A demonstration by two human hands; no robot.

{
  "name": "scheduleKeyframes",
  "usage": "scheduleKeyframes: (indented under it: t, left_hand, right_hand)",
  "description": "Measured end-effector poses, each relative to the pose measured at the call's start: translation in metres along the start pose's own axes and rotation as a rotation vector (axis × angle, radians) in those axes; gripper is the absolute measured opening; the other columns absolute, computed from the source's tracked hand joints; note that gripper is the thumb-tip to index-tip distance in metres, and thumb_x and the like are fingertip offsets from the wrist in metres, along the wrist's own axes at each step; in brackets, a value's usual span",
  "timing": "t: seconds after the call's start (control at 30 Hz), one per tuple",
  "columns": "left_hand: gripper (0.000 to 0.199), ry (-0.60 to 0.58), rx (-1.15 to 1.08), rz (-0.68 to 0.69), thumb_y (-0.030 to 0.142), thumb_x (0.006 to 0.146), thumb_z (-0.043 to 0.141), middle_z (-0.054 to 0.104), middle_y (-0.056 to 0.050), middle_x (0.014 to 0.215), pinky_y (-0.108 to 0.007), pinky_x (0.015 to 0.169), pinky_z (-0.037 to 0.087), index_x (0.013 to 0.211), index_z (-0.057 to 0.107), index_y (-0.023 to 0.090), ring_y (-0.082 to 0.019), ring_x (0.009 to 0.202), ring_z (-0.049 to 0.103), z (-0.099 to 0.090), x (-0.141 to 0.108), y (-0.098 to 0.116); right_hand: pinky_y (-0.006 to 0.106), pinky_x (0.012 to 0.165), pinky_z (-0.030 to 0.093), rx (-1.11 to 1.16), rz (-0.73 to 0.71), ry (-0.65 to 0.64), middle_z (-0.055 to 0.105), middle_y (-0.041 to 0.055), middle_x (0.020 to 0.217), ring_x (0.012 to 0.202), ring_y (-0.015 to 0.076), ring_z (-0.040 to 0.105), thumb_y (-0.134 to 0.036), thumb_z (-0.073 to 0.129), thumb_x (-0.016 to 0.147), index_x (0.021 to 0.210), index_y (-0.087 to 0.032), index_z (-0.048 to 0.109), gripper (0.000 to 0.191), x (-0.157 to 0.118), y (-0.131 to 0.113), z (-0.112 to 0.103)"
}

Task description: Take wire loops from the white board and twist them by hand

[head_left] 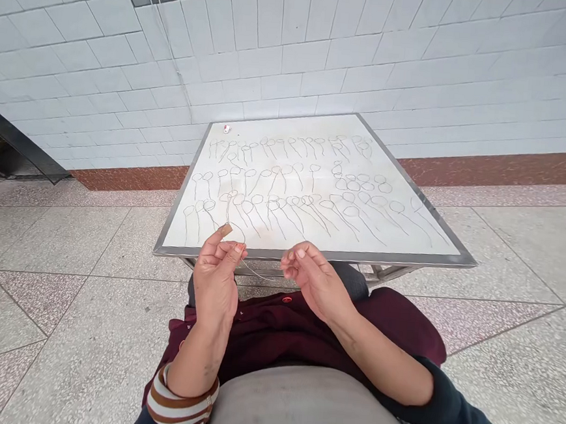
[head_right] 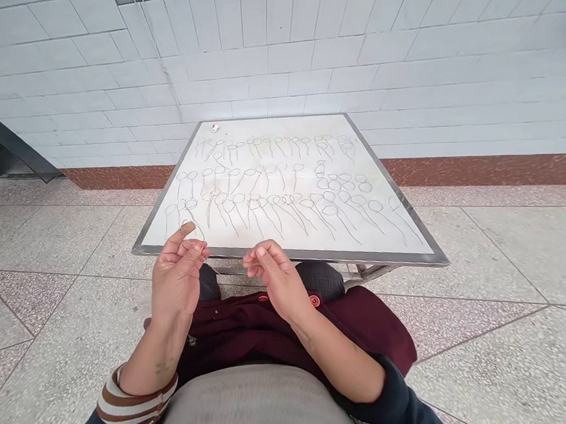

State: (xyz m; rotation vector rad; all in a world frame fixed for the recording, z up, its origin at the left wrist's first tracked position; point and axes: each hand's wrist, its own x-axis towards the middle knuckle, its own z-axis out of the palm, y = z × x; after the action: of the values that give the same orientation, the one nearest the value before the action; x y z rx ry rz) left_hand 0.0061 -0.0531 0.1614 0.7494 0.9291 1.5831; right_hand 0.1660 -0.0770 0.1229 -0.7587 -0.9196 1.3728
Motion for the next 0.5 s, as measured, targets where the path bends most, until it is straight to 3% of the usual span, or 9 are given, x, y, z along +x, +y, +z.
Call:
scheduleKeyframes:
  t: [0.13,0.27,0.5]
  left_hand:
    - [0.041,-0.100,0.010,-0.108,0.017,0.070,0.080,0.060,0.005,0.068,-0.021,0.075,0.048,0.109,0.068,0.020,-0.007,0.068,0.059,0.011,-0.015,-0.015]
    - [0.038,-0.148,0.063,-0.165,0.021,0.073,0.078,0.059,0.006,0.068,-0.020,0.061,0.045,0.110,0.067,0.021,-0.006,0.056,0.053,0.013,-0.021,-0.024]
    - [0.036,-0.261,0.127,-0.210,0.024,0.078,0.075,0.064,0.002,0.077,-0.025,0.084,0.046,0.113,0.068,0.020,-0.010,0.078,0.060,0.010,-0.018,-0.018]
  right_hand:
    - [0.027,0.069,0.047,-0.140,0.068,-0.167,0.063,0.0008,0.086,0.080,0.0135,0.058,-0.045,0.063,0.088,0.090,-0.022,0.059,0.024,0.004,-0.006,0.012]
    - [0.022,0.058,0.042,0.030,0.220,-0.169,0.062,-0.0021,0.074,0.067,0.0102,0.055,-0.045,0.071,0.081,0.082,-0.019,0.057,0.029,0.000,0.001,0.016]
    - [0.016,0.054,0.037,0.336,0.437,-0.078,0.057,-0.0043,0.065,0.058,0.0045,0.047,-0.031,0.080,0.075,0.078,-0.017,0.061,0.024,-0.002,0.008,0.008]
